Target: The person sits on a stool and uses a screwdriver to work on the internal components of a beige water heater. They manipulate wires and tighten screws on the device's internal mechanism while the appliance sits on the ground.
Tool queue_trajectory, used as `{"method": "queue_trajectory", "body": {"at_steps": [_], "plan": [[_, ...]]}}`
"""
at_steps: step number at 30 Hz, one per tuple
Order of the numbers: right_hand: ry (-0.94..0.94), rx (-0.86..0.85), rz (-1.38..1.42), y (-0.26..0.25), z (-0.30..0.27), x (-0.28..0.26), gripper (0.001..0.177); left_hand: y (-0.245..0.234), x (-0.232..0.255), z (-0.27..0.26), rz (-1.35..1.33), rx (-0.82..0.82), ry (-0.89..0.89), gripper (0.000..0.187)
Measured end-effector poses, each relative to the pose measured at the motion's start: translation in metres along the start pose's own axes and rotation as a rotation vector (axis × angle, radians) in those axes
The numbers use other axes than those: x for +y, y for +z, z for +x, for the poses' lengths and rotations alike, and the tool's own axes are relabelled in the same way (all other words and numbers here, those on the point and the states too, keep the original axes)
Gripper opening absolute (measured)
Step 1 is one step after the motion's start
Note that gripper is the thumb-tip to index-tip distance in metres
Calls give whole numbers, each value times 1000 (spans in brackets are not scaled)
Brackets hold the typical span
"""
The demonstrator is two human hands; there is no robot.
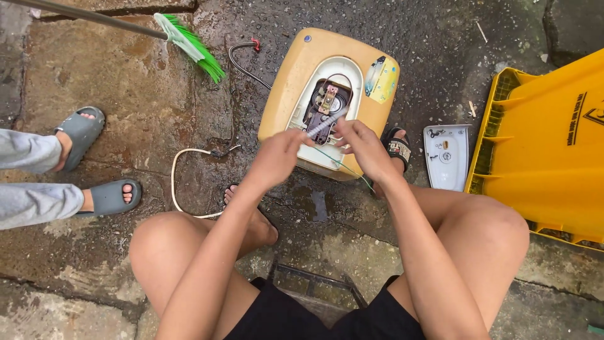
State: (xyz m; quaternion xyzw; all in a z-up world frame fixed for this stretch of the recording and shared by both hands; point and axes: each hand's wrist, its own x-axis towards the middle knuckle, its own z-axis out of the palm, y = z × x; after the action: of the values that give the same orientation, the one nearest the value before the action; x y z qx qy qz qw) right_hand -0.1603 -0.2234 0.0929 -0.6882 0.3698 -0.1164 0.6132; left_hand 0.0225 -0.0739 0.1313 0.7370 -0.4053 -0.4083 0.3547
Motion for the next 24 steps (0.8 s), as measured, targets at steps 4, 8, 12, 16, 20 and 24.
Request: {"method": "queue_trajectory", "body": {"at_steps": [4,8,12,16,20,24], "plan": [[175,-128,-755,15,-16,-6,54,-17,-47,33,123,349,-37,37],[453,-436,-76,26,-34,-2,39,-9,-75,85,110,416,-217,35],[227,-487,993,49,-25,70,44,10,-86,126,230,356,-215,43],[-51,-148,1331,79,13,48,36,22,-102,135,327,345,-194,40],[-161,51,7,70,33,1,53,17,-105,130,341,303,-183,45],[-135,46,-1282,66,38,-10,54,17,-100,126,387,328,-181,43]]}}
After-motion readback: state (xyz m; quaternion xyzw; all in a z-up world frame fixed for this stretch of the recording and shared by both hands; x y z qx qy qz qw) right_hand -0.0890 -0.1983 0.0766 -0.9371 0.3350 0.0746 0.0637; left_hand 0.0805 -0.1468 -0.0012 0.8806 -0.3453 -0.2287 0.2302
